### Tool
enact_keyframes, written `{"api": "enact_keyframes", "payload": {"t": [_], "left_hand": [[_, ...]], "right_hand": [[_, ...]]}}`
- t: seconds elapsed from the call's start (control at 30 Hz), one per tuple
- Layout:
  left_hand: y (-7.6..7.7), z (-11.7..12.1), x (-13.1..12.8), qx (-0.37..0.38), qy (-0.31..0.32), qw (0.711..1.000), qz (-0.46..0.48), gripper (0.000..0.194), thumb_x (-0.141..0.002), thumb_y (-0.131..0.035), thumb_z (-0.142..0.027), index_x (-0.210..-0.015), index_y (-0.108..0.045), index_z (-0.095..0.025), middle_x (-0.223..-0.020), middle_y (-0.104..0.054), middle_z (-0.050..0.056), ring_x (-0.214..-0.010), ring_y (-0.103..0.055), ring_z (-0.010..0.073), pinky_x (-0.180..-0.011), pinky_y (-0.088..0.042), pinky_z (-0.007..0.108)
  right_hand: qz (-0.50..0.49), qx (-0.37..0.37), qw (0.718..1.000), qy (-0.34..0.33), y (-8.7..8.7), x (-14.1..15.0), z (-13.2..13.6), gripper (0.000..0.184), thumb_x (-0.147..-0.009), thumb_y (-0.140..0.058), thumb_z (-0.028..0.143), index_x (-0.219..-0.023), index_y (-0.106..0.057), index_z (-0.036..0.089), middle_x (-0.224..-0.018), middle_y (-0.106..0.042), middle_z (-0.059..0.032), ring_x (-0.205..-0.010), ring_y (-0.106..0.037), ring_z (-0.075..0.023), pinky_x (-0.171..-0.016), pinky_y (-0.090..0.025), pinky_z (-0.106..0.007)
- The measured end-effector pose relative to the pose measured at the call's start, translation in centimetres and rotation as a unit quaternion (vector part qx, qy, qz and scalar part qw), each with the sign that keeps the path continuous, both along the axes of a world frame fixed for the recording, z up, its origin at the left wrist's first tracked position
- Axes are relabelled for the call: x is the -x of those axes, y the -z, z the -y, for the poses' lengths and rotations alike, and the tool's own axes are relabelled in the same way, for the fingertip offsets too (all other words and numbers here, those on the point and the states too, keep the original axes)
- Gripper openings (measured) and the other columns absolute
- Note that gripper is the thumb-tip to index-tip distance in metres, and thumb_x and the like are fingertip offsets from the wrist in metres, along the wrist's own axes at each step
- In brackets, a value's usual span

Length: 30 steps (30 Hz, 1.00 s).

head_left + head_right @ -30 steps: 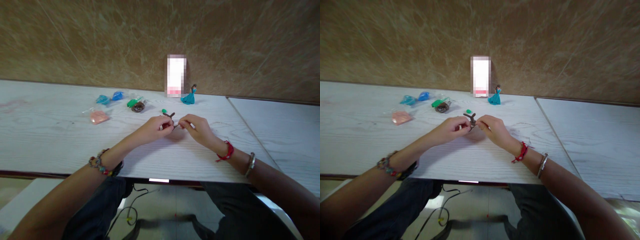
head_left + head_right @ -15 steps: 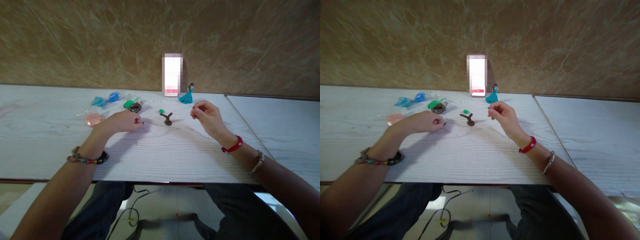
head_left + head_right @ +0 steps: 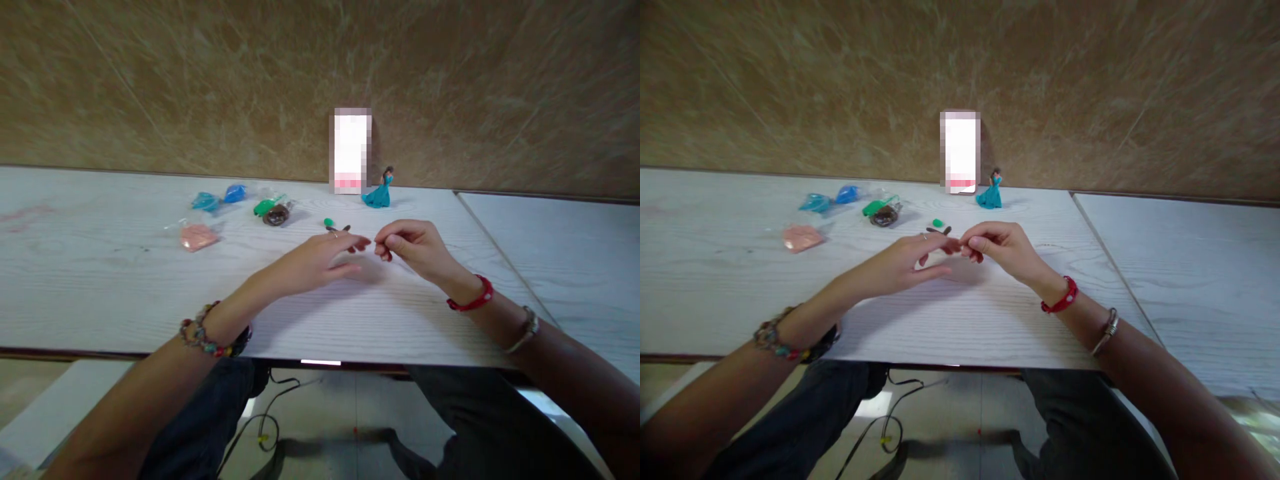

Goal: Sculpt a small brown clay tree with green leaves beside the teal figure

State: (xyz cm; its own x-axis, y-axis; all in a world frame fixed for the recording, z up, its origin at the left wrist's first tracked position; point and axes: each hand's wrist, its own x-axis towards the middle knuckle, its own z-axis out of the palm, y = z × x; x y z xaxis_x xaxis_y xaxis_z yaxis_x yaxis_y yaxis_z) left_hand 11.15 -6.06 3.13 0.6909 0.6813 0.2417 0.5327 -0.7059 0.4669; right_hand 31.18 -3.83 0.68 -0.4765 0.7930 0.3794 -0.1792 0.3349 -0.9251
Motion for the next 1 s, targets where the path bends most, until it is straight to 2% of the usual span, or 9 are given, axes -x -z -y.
{"api": "enact_keyframes", "payload": {"t": [0.13,0.2,0.4,0.47,0.53,0.67,0.8,0.9,1.0], "left_hand": [[0.1,-0.4,1.3,0.094,0.067,0.993,-0.033,0.023,-0.082,-0.045,-0.029,-0.081,-0.064,-0.016,-0.067,-0.063,0.001,-0.059,-0.053,0.0088,-0.059,-0.038,0.020],[0.1,-1.2,2.9,0.091,0.047,0.994,-0.032,0.024,-0.082,-0.045,-0.030,-0.079,-0.064,-0.016,-0.063,-0.061,0.000,-0.057,-0.052,0.0085,-0.056,-0.036,0.020],[0.4,-4.2,7.0,0.031,-0.180,0.978,0.103,0.026,-0.081,-0.043,-0.033,-0.077,-0.061,-0.016,-0.049,-0.043,-0.004,-0.045,-0.037,0.0074,-0.044,-0.026,0.020],[1.0,-4.7,7.0,0.023,-0.230,0.961,0.154,0.025,-0.081,-0.041,-0.033,-0.079,-0.060,-0.016,-0.052,-0.044,-0.003,-0.047,-0.039,0.0081,-0.046,-0.029,0.020],[1.7,-4.8,6.1,0.033,-0.230,0.962,0.145,0.022,-0.078,-0.044,-0.032,-0.080,-0.059,-0.015,-0.061,-0.051,-0.001,-0.054,-0.045,0.0093,-0.052,-0.035,0.022],[3.4,-4.4,3.8,0.001,-0.173,0.984,0.026,0.026,-0.071,-0.057,-0.032,-0.092,-0.060,-0.015,-0.083,-0.058,0.005,-0.075,-0.053,0.0156,-0.068,-0.041,0.028],[4.2,-4.5,3.4,-0.026,-0.121,0.992,-0.035,0.008,-0.072,-0.055,-0.020,-0.076,-0.061,-0.016,-0.078,-0.058,0.004,-0.078,-0.052,0.0167,-0.072,-0.039,0.030],[3.8,-4.8,4.1,-0.009,-0.172,0.985,0.017,0.007,-0.072,-0.052,-0.013,-0.067,-0.057,-0.016,-0.069,-0.055,0.001,-0.069,-0.051,0.0141,-0.067,-0.038,0.028],[2.9,-5.2,5.0,0.065,-0.262,0.946,0.180,0.007,-0.073,-0.052,-0.012,-0.067,-0.052,-0.016,-0.064,-0.053,-0.001,-0.063,-0.051,0.0107,-0.058,-0.037,0.023]], "right_hand": [[-0.035,0.039,0.998,-0.017,-0.1,-0.3,0.0,0.024,-0.061,-0.071,0.039,-0.062,-0.064,0.016,-0.048,-0.058,0.0031,-0.039,-0.049,-0.0049,-0.037,-0.039,-0.017],[-0.038,0.047,0.998,-0.010,-0.2,-0.4,0.0,0.026,-0.058,-0.073,0.039,-0.058,-0.063,0.016,-0.045,-0.057,0.0032,-0.037,-0.047,-0.0046,-0.035,-0.037,-0.016],[-0.055,0.077,0.995,0.000,-0.4,0.0,-0.2,0.020,-0.057,-0.076,0.026,-0.072,-0.066,0.019,-0.063,-0.065,0.0027,-0.050,-0.055,-0.0057,-0.046,-0.045,-0.018],[-0.051,0.098,0.994,-0.006,-0.3,0.0,-0.4,0.022,-0.060,-0.074,0.029,-0.078,-0.065,0.019,-0.064,-0.065,0.0025,-0.052,-0.057,-0.0065,-0.047,-0.046,-0.019],[-0.039,0.119,0.992,-0.014,-0.2,0.0,-0.5,0.022,-0.064,-0.070,0.035,-0.076,-0.064,0.018,-0.061,-0.063,0.0023,-0.049,-0.055,-0.0064,-0.045,-0.045,-0.019],[-0.038,0.134,0.990,-0.018,0.0,-0.1,-0.7,0.028,-0.060,-0.072,0.040,-0.064,-0.058,0.016,-0.050,-0.058,0.0036,-0.038,-0.049,-0.0053,-0.036,-0.038,-0.018],[-0.021,0.118,0.993,-0.012,0.2,-0.1,-0.8,0.029,-0.054,-0.077,0.035,-0.059,-0.056,0.015,-0.048,-0.058,0.0034,-0.037,-0.048,-0.0052,-0.035,-0.036,-0.017],[-0.002,0.113,0.994,-0.008,0.3,0.0,-0.8,0.026,-0.055,-0.076,0.032,-0.059,-0.057,0.015,-0.050,-0.058,0.0032,-0.039,-0.050,-0.0053,-0.037,-0.037,-0.017],[0.005,0.115,0.993,0.001,0.4,0.0,-1.0,0.026,-0.056,-0.076,0.032,-0.059,-0.057,0.015,-0.049,-0.057,0.0038,-0.040,-0.050,-0.0055,-0.039,-0.037,-0.018]]}}
